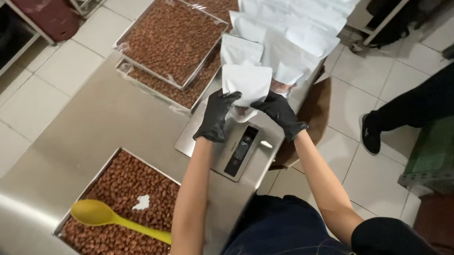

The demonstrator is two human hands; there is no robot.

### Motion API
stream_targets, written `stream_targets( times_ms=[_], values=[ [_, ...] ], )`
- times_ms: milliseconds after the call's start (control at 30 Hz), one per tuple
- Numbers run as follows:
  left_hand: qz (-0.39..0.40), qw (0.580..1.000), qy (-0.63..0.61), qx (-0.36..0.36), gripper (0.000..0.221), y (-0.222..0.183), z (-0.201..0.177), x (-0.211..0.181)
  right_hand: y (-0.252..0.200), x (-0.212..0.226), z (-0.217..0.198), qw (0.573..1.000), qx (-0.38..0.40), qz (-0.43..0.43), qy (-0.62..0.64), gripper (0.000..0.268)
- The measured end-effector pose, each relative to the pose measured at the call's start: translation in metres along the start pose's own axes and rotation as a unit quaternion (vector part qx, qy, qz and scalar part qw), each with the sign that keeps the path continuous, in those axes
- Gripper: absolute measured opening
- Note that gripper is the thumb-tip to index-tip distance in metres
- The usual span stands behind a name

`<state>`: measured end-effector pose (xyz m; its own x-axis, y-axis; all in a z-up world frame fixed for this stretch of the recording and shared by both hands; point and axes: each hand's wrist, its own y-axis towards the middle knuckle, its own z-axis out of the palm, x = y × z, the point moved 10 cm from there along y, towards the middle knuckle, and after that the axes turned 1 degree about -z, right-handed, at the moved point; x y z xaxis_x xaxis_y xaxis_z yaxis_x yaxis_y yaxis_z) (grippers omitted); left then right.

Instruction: The person scoops hazelnuts from a tray into white pouches using a yellow spoon and then weighs the pouches on a digital scale.

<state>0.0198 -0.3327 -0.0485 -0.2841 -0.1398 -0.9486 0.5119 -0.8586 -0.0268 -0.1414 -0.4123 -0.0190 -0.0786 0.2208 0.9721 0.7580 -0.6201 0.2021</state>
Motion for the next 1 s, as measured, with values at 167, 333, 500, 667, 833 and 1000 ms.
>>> stream_targets(
  times_ms=[167,333,500,667,833,1000],
  values=[
    [-0.102,0.974,-0.199,0.036,0.026,0.068,0.007,0.066,0.021,-0.080,-0.042,0.997,0.012,-0.078,-0.011,0.035],
    [-0.052,0.997,0.052,-0.005,0.037,0.096,-0.021,0.066,0.047,-0.134,-0.033,0.967,-0.085,-0.015,0.238,0.028],
    [-0.051,0.993,0.076,-0.073,0.043,0.076,-0.041,0.042,0.063,-0.130,-0.015,0.935,-0.044,-0.067,0.346,0.024],
    [-0.135,0.974,0.137,-0.118,0.042,0.062,-0.058,0.041,0.073,-0.193,0.001,0.816,-0.189,0.075,0.541,0.028],
    [-0.110,0.973,0.159,-0.123,0.039,0.073,-0.073,0.062,0.082,-0.222,0.002,0.789,-0.233,0.093,0.560,0.025],
    [-0.073,0.967,0.187,-0.158,0.031,0.077,-0.072,0.040,0.079,-0.248,0.007,0.747,-0.290,0.126,0.585,0.026]
  ],
)
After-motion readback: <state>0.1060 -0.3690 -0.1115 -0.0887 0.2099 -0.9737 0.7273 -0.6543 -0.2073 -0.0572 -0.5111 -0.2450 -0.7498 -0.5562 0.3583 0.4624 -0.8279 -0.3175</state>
